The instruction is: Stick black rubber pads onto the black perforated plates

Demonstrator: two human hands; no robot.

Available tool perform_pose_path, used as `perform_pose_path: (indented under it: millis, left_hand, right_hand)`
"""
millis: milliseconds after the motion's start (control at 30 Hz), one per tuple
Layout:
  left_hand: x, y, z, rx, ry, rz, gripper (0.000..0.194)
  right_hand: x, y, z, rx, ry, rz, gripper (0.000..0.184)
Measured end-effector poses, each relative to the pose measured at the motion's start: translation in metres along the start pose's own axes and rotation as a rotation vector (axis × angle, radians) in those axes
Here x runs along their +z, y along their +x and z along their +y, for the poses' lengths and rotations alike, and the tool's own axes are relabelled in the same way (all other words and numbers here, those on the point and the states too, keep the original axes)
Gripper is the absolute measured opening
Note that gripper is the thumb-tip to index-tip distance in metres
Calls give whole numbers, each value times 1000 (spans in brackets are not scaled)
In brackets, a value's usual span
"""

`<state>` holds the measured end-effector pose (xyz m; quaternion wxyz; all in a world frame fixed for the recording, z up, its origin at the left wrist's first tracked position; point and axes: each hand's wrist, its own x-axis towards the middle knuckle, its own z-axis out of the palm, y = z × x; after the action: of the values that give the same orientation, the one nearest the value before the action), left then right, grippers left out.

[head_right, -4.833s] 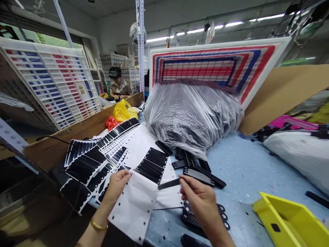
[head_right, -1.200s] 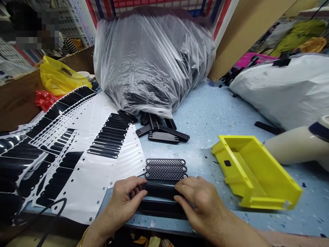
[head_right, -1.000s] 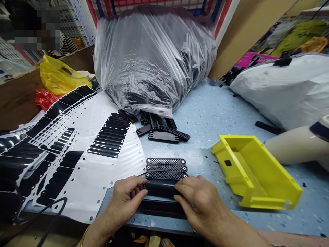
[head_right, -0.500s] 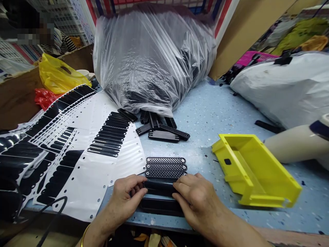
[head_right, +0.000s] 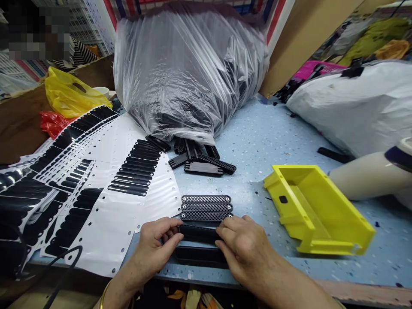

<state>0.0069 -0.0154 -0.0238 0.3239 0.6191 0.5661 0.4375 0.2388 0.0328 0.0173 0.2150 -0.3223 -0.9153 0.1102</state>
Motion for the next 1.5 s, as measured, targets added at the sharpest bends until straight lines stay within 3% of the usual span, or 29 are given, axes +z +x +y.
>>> perform_pose_path:
  millis: [233, 533, 1500]
  left_hand:
    - [0, 0, -1, -27, -2, -2, 22]
    - [0, 0, -1, -24, 3, -15, 23]
    - [0, 0, -1, -44, -11, -8, 22]
  right_hand:
    - [0, 1, -1, 16, 7, -29, 25]
    - [-3, -1, 0, 31, 93, 88, 22]
    - [-3, 5, -4, 3, -57, -3, 25]
